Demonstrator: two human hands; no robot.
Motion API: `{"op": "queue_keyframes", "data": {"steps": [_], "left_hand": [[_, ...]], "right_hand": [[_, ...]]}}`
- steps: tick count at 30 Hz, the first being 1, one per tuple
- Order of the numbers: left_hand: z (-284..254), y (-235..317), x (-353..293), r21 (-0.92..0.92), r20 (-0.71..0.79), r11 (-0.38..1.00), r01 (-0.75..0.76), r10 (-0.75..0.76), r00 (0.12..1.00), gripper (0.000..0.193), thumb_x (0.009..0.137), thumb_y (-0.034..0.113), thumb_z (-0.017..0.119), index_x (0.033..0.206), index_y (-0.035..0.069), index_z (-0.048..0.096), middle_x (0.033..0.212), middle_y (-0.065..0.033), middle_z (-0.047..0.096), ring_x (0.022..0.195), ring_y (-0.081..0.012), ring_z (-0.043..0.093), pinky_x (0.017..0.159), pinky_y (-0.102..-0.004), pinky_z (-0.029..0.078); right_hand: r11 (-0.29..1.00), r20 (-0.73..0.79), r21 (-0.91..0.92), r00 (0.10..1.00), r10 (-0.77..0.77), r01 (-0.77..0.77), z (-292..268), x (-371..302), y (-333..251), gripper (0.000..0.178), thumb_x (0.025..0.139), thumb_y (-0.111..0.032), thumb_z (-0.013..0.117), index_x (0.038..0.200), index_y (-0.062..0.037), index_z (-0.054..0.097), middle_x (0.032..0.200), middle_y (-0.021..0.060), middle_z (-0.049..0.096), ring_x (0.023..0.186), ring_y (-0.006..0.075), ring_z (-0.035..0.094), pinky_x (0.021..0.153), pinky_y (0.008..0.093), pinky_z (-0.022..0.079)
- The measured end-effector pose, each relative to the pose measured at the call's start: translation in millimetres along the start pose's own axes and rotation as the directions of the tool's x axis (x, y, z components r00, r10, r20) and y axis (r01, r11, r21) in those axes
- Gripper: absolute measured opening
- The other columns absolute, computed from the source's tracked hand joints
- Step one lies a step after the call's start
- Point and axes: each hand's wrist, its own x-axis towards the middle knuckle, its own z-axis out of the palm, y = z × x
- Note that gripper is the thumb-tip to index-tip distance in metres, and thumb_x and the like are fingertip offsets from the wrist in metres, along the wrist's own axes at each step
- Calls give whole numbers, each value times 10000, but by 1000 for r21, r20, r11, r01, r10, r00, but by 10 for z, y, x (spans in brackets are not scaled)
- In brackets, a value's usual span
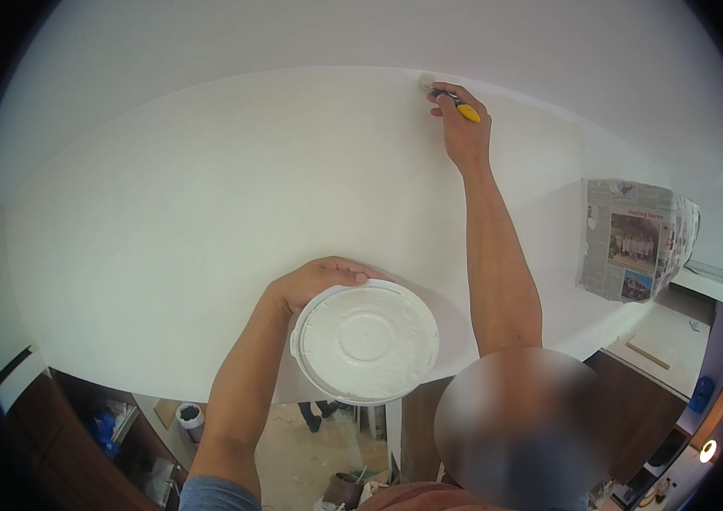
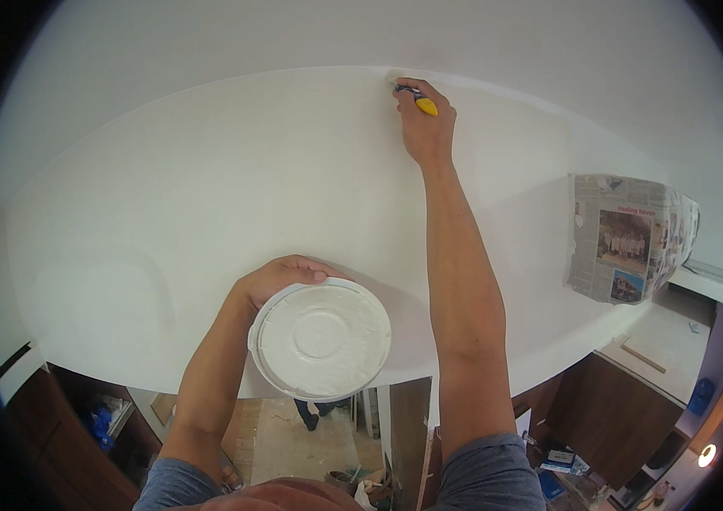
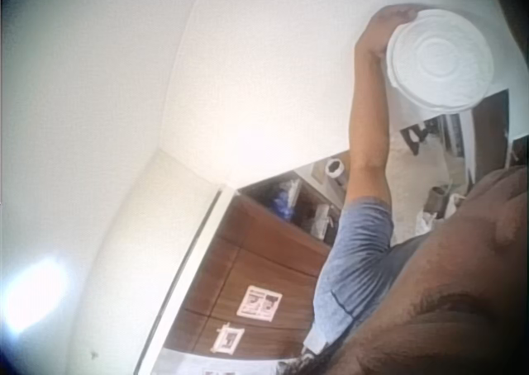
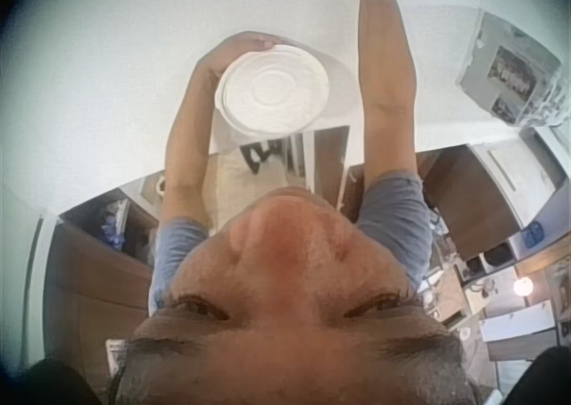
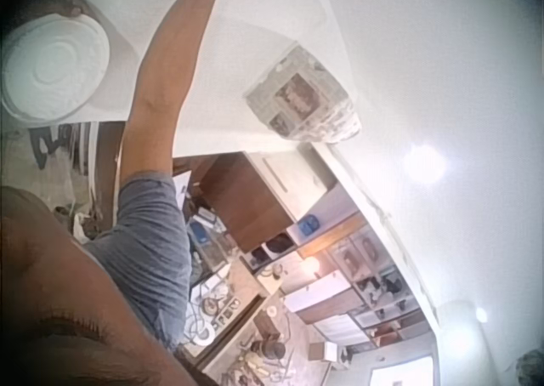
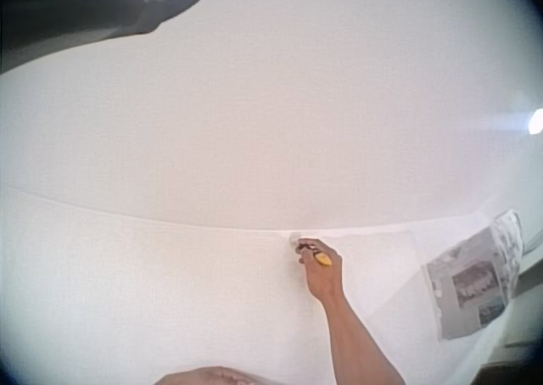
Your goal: The person paints the ceiling using a small brush and a paint container. They repeatedly dip the brush into the container and apply white paint to the ceiling surface in short strokes.
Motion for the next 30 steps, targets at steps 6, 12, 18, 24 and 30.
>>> {"op": "queue_keyframes", "data": {"steps": [6,12,18,24,30], "left_hand": [[-6,1,2,8,1,1000,3,-3,1000,410,1067,227,624,1371,-41,682,1276,-161,745,1141,-229,716,1033,-365,550],[31,33,-13,-6,0,1000,7,-7,1000,411,1070,228,623,1374,-43,679,1287,-158,741,1148,-228,713,1039,-361,545],[-2,5,4,4,11,1000,1,-1,1000,411,1073,232,623,1373,-43,680,1287,-150,741,1148,-218,711,1036,-353,546],[-18,-5,10,8,17,1000,-3,3,1000,406,1076,229,621,1377,-37,679,1289,-144,741,1146,-212,710,1036,-352,546],[-17,-9,3,6,13,1000,-16,16,1000,406,1076,231,624,1377,-35,680,1292,-144,740,1149,-215,709,1042,-352,543]], "right_hand": [[1000,9,9,1000,8,-8,20,12,18,246,960,-177,652,1123,-45,779,864,48,704,779,122,616,711,289,505],[999,15,40,1000,-8,7,53,4,11,251,950,-189,660,1119,-50,783,848,45,689,773,114,603,708,283,500],[1000,33,19,999,5,-6,82,-4,-13,258,948,-189,649,1121,-51,783,862,49,706,792,120,622,721,279,507],[1000,33,22,999,-9,8,122,-17,-45,261,949,-189,642,1121,-51,783,894,56,733,804,130,640,741,294,522],[999,83,-40,996,23,-20,132,-26,-70,321,968,-206,598,1196,-52,763,1038,78,782,893,157,695,841,305,526]]}}
